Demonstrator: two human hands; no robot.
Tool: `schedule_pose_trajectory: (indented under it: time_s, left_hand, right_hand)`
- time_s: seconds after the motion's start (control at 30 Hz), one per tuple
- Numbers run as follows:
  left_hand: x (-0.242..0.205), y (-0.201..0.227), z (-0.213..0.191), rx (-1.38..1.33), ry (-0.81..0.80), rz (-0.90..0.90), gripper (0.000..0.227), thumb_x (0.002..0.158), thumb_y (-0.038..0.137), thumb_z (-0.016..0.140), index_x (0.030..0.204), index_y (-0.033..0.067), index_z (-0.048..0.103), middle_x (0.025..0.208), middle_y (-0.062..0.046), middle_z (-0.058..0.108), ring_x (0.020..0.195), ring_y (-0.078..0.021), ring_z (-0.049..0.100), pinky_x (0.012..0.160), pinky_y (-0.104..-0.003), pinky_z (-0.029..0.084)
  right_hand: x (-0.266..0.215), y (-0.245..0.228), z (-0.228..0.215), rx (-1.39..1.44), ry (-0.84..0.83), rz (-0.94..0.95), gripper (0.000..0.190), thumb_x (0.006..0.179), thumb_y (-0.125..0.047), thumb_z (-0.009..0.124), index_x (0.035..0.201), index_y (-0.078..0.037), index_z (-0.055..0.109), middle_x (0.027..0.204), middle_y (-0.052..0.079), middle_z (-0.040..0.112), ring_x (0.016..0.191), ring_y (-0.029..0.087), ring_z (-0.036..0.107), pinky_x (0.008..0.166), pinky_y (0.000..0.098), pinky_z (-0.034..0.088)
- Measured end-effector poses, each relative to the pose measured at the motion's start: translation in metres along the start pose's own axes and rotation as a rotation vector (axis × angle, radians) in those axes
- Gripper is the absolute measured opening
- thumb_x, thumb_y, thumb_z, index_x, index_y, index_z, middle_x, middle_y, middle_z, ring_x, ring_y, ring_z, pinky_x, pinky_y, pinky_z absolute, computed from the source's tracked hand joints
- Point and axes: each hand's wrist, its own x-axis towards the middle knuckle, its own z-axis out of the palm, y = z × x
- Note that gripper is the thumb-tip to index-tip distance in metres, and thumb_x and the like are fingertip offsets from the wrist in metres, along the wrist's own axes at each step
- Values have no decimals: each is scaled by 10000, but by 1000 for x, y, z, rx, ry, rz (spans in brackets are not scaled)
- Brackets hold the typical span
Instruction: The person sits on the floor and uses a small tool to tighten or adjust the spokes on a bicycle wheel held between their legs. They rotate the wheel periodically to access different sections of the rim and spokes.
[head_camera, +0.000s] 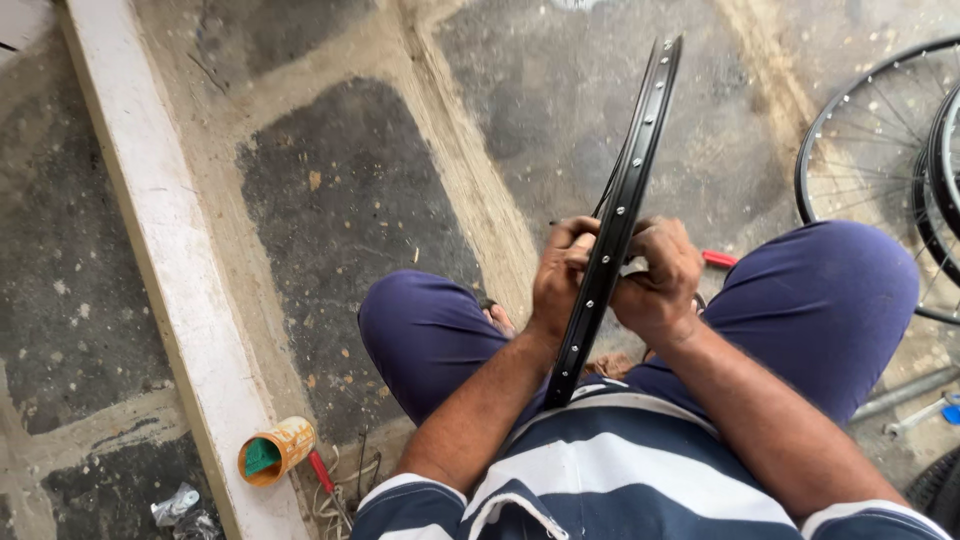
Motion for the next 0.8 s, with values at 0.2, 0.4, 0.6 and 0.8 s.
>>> schedule_pose_trajectory:
  time_s: [0.2, 0.4, 0.6, 0.8]
  left_hand:
    - [16, 71, 27, 509, -77, 259, 443, 1158, 278, 521, 1450, -55, 532, 1347, -145, 606, 1345, -196, 550, 1199, -329, 428]
    - [13, 99, 82, 681, -205, 109, 915, 903, 40, 651, 1652, -63, 136, 1533, -198, 491, 1404, -250, 535, 1188, -345, 449]
    - [-27, 92, 66, 671, -159, 124, 912, 897, -32, 600, 1684, -30, 139, 1494, -231, 507, 1356, -226, 544, 1121, -277, 475]
    - [-32, 88, 57, 1195, -171, 447, 935, 852, 8, 628, 1667, 28, 171, 1687, -235, 331, 1632, -360, 277, 1361, -450, 252]
  right_hand:
    - [-16, 15, -16, 923, -297, 457, 292, 930, -148, 710, 1168, -12, 611, 1139, 55, 666, 1077, 139, 618, 940, 293, 512]
    - [-30, 60, 0, 1215, -328, 690, 138, 1096, -57, 652, 1180, 52, 668, 1086, 99, 657, 984, 154, 609, 873, 311, 518]
    - [-19, 32, -24, 887, -131, 410, 206, 943, 48, 685, 1147, 18, 691, 1338, 142, 660, 1228, 192, 642, 1065, 338, 535]
    - [4, 39, -10, 935, -212, 501, 216, 956, 58, 667, 1172, 50, 680, 1329, 163, 676, 1150, 211, 692, 1001, 375, 588]
